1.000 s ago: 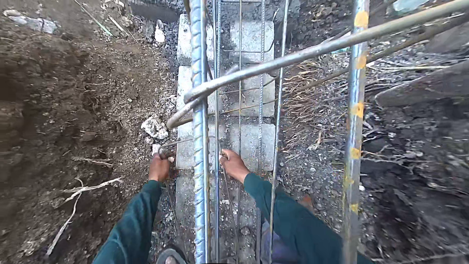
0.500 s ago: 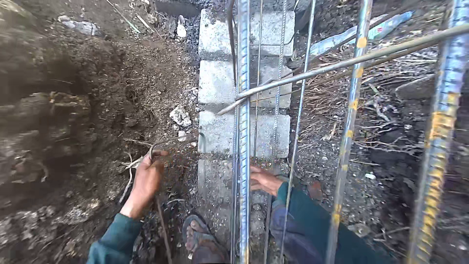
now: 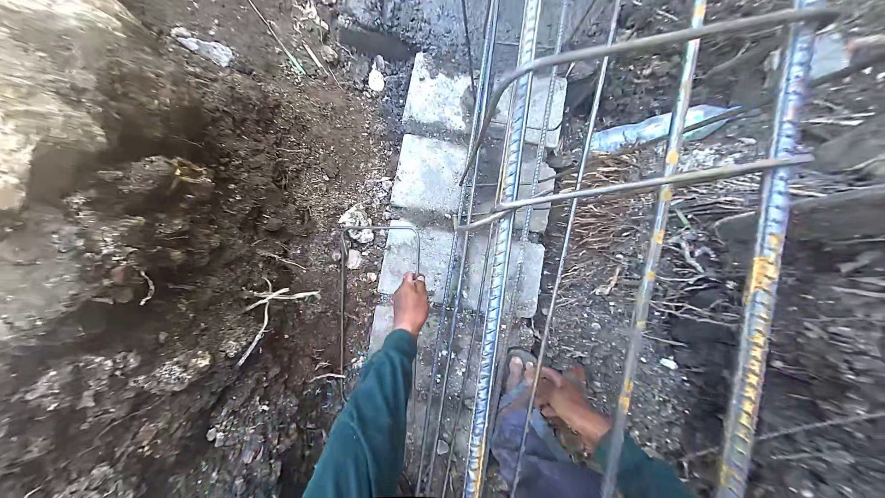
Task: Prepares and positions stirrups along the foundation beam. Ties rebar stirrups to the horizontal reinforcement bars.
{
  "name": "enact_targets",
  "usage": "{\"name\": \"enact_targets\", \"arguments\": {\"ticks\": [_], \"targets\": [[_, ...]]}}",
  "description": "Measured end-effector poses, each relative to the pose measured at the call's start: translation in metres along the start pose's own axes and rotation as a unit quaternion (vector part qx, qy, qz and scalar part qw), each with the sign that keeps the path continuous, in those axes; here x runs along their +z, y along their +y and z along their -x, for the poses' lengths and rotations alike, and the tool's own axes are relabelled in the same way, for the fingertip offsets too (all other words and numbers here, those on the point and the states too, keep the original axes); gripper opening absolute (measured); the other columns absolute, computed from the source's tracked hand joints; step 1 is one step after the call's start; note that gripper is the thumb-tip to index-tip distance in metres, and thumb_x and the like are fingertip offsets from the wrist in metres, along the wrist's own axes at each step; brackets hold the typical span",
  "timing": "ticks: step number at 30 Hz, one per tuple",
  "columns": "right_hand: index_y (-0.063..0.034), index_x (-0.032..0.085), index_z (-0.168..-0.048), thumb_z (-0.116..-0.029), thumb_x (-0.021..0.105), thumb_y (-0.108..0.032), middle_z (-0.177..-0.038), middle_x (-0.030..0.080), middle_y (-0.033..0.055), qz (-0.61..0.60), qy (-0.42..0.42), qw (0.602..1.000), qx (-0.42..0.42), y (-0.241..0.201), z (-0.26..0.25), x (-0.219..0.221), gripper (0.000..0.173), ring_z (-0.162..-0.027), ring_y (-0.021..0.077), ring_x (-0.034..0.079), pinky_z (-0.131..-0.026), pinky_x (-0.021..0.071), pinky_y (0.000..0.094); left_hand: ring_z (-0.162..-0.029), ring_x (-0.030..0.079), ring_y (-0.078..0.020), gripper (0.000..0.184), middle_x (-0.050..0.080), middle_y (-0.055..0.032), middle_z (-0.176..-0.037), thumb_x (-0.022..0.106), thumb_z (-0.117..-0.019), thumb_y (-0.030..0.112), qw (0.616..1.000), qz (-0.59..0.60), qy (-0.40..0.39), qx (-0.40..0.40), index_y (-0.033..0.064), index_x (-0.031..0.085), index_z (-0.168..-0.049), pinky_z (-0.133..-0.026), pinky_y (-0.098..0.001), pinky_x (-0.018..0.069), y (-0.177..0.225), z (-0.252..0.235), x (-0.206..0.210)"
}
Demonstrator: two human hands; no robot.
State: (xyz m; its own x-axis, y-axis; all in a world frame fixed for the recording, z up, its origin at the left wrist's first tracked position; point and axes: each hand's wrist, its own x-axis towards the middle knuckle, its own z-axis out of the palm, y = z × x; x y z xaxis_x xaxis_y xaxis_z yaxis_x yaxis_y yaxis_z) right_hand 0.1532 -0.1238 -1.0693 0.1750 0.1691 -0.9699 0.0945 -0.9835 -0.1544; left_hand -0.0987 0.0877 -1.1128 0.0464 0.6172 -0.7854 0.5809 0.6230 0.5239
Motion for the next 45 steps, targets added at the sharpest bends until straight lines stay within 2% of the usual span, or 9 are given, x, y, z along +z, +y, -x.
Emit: {"name": "enact_targets", "arguments": {"ticks": [11,15,19,25,28,31,36,41,45], "targets": [[-0.0011,0.056,-0.137,-0.1083,0.051,-0.016,-0.120,0.068,0.0172,-0.025,-0.021,0.998,-0.049,-0.023,-0.004,0.006,0.033,-0.101,0.0255,0.070,-0.086,0.0594,0.0421,-0.100,0.071,-0.0242,0.036,0.072,-0.0131,-0.112,0.044,-0.1077,0.018,0.997,-0.046,-0.057,0.034,0.0050,0.063,-0.135,-0.094,-0.0458,0.0567,-0.065,0.036,0.035],[-0.0041,0.053,-0.141,-0.1100,0.046,-0.021,-0.123,0.069,0.0120,-0.117,-0.160,0.976,-0.090,-0.061,-0.003,0.027,0.036,-0.110,0.0227,0.069,-0.094,0.0564,0.0416,-0.097,0.072,-0.0260,0.033,0.074,-0.0126,-0.107,0.047,-0.1060,0.018,0.993,-0.068,-0.079,0.056,0.0055,0.069,-0.127,-0.093,-0.0505,0.0560,-0.069,0.063,0.048],[-0.0106,0.045,-0.150,-0.1009,0.051,-0.027,-0.140,0.062,0.0100,-0.204,-0.310,0.924,-0.086,-0.065,-0.029,0.056,0.052,-0.130,0.0260,0.059,-0.107,0.0493,0.0485,-0.093,0.073,-0.0137,0.025,0.076,-0.0063,-0.106,0.056,-0.1023,0.011,0.991,0.030,-0.122,0.042,0.0054,0.072,-0.121,-0.090,-0.0363,0.0589,-0.069,0.065,0.044],[-0.0146,0.037,-0.155,-0.1061,0.047,-0.019,-0.135,0.063,0.0129,-0.296,-0.245,0.918,-0.096,-0.071,-0.037,0.065,0.050,-0.122,0.0296,0.062,-0.100,0.0530,0.0507,-0.084,0.062,-0.0038,0.029,0.071,-0.0026,-0.105,0.051,-0.1032,0.005,0.958,0.135,-0.249,-0.033,0.0043,0.070,-0.126,-0.079,-0.0254,0.0520,-0.074,0.073,0.037],[-0.0041,0.050,-0.136,-0.1111,0.037,-0.015,-0.102,0.071,0.0125,-0.303,-0.197,0.928,-0.092,-0.079,-0.037,0.064,0.030,-0.095,0.0267,0.071,-0.087,0.0589,0.0459,-0.076,0.056,-0.0039,0.030,0.067,-0.0025,-0.101,0.048,-0.1055,0.007,0.935,0.165,-0.300,-0.089,0.0027,0.065,-0.130,-0.069,-0.0237,0.0486,-0.081,0.078,0.040],[-0.0036,0.051,-0.126,-0.1125,0.033,-0.012,-0.078,0.061,0.0049,-0.286,-0.146,0.943,-0.083,-0.084,-0.043,0.060,0.024,-0.072,0.0211,0.068,-0.075,0.0611,0.0418,-0.090,0.063,-0.0149,0.026,0.070,-0.0113,-0.108,0.052,-0.1039,0.008,0.974,0.075,-0.206,-0.060,0.0007,0.069,-0.123,-0.083,-0.0355,0.0517,-0.084,0.069,0.040],[-0.0041,0.055,-0.122,-0.1113,0.038,-0.012,-0.067,0.046,-0.0007,-0.268,-0.066,0.956,-0.094,-0.075,-0.052,0.035,0.021,-0.055,0.0139,0.052,-0.061,0.0564,0.0358,-0.132,0.055,-0.0359,0.042,0.053,-0.0233,-0.146,0.054,-0.1015,0.010,0.998,-0.037,0.000,-0.045,0.0028,0.055,-0.143,-0.112,-0.0523,0.0435,-0.072,0.031,0.004],[-0.0134,0.046,-0.078,-0.1131,0.025,-0.045,-0.053,0.039,-0.0034,-0.356,0.015,0.929,-0.102,-0.052,-0.022,0.007,0.052,-0.043,0.0102,0.040,-0.046,0.0443,0.0276,-0.126,0.059,-0.0333,0.043,0.058,-0.0209,-0.140,0.055,-0.1021,0.011,0.997,-0.029,-0.032,-0.069,0.0045,0.053,-0.145,-0.107,-0.0511,0.0463,-0.069,0.022,-0.008],[-0.0196,0.035,-0.058,-0.1117,0.028,-0.047,-0.042,0.035,-0.0046,-0.423,0.096,0.889,-0.149,-0.046,0.020,-0.004,0.061,-0.033,0.0082,0.035,-0.037,0.0356,0.0257,-0.119,0.064,-0.0260,0.037,0.063,-0.0173,-0.134,0.051,-0.1035,0.009,0.996,0.020,-0.065,-0.058,0.0021,0.057,-0.139,-0.103,-0.0449,0.0500,-0.051,0.056,-0.009]]}}
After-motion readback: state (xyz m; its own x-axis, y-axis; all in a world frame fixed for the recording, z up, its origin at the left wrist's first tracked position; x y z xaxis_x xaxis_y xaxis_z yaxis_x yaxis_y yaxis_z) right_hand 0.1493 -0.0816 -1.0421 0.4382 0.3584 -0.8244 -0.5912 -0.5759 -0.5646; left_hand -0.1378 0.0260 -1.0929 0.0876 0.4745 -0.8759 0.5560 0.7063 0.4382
